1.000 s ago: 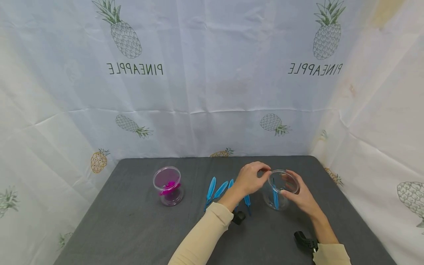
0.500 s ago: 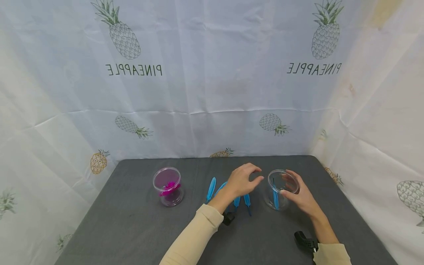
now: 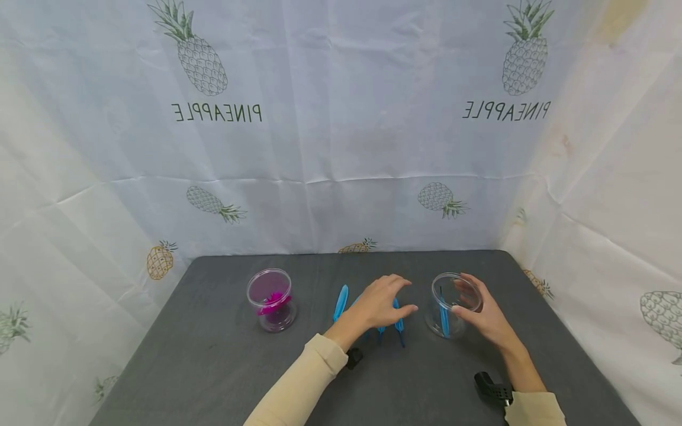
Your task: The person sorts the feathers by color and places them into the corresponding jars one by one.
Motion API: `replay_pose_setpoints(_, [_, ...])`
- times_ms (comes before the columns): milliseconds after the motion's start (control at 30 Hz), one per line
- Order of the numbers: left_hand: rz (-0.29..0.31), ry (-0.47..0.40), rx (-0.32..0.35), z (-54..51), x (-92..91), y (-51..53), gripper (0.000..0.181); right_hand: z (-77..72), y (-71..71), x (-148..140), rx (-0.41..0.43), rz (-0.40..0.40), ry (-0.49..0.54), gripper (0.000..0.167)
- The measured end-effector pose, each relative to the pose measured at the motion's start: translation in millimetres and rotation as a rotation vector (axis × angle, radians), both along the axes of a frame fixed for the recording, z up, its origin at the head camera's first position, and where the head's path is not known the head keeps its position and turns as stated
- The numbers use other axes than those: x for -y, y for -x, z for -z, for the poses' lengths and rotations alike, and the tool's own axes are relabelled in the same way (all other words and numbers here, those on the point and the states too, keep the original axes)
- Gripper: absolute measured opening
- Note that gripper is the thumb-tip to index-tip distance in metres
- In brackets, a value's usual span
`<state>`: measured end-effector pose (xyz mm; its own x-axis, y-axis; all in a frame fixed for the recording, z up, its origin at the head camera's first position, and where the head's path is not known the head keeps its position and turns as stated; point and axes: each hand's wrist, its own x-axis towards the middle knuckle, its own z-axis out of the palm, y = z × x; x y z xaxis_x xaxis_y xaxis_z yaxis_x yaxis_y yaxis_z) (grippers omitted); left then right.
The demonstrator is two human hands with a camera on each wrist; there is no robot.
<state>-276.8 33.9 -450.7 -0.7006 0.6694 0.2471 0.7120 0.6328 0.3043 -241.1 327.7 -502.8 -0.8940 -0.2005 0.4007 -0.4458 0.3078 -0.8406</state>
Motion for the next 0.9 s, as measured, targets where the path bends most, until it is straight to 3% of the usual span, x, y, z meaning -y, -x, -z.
replay_pose_setpoints(333, [-0.005, 0.187, 0.043, 17.9, 7.2, -1.6, 0.083, -1.8, -1.4, 2.3, -0.01, -0.013, 0.019, 0.078])
replay_pose_setpoints(633, [0.018, 0.239, 0.068, 31.4, 10.3, -4.3, 0.097, -1.0, -1.7, 2.1, -0.02, -0.019, 0.019, 0.078])
replay_pose_setpoints(900, [0.015, 0.297, 0.138, 38.7, 10.3, -7.4, 0.104, 0.6, 0.3, 1.0, -0.02, -0.006, 0.01, 0.078])
